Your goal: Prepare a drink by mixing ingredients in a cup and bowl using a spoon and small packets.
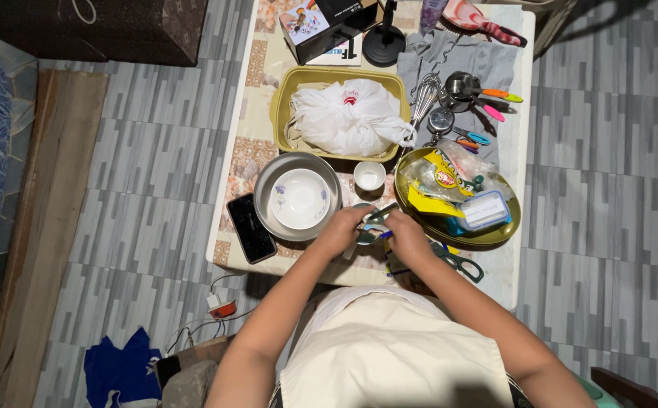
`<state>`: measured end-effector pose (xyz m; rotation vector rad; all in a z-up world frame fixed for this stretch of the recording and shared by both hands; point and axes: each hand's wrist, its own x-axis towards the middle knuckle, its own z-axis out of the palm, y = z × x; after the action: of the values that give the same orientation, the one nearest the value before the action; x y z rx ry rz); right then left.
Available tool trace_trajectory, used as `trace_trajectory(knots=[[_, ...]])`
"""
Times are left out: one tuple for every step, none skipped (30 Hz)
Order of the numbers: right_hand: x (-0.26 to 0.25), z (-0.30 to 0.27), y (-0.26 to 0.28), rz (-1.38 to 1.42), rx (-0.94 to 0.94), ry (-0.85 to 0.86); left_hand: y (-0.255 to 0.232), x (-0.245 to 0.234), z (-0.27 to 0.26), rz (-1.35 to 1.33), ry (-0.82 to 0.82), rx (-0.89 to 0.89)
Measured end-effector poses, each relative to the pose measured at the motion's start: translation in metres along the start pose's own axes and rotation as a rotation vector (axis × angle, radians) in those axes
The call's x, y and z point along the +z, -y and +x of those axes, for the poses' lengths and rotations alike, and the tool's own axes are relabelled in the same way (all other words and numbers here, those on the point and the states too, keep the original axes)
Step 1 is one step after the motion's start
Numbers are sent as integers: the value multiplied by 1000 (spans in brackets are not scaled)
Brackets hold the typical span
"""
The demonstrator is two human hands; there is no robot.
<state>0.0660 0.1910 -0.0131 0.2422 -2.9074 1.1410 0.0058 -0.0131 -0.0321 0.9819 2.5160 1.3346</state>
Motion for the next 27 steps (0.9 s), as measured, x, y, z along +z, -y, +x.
trace_trajectory(knots=[[0,1,0,0,1,0,-3,-1,2,0,0,1],[0,1,0,-7,-18,4,-6,-3,4,1,89,-83],[0,2,1,-13,-38,10,-10,-5,5,4,176,-168],[2,3,0,-13,-38,11,-9,-4,6,4,175,-169],[3,3,0,-13,-30,4,-9,-2,6,-1,167,-183],[4,3,0,-14,-21,-3,-9,-1,5,-6,159,-196],[4,4,0,-15,-21,-4,-5,0,5,-7,159,-195],[3,5,0,-28,-12,-7,-1,2,4,-7,101,-143],[3,6,1,-39,-3,-11,2,3,3,-7,45,-92],[2,5,1,-38,-2,-11,3,2,2,-7,46,-92],[1,5,2,-56,-11,1,3,1,2,-25,53,-96],[0,4,3,-73,-21,14,4,1,2,-42,59,-100],[-2,5,6,-73,-22,15,-2,-2,4,-42,59,-101],[-4,5,10,-50,-45,0,-8,-5,6,-34,74,-100],[-6,6,14,-27,-68,-15,-13,-7,7,-26,88,-99],[-3,5,10,-27,-69,-14,-16,-9,8,-26,87,-99],[0,4,6,-36,-47,-15,-20,-11,9,-35,65,-103],[3,4,2,-45,-25,-15,-23,-13,10,-44,43,-106],[1,3,3,-46,-23,-18,-22,-13,10,-44,46,-103],[0,2,4,-71,-6,-10,-21,-13,10,-61,77,-128],[-1,1,5,-94,8,2,-21,-13,9,-78,105,-158],[0,1,7,-93,8,3,-21,-12,8,-77,105,-160],[1,0,8,-63,-6,-13,-21,-12,7,-67,107,-165],[1,-1,9,-33,-19,-29,-22,-11,7,-57,109,-169],[3,-1,5,-34,-18,-32,-19,-10,7,-56,110,-166],[6,-1,1,-28,-2,-36,-16,-9,8,-20,95,-151],[9,-1,-2,-19,14,-37,-14,-8,6,16,81,-139]])
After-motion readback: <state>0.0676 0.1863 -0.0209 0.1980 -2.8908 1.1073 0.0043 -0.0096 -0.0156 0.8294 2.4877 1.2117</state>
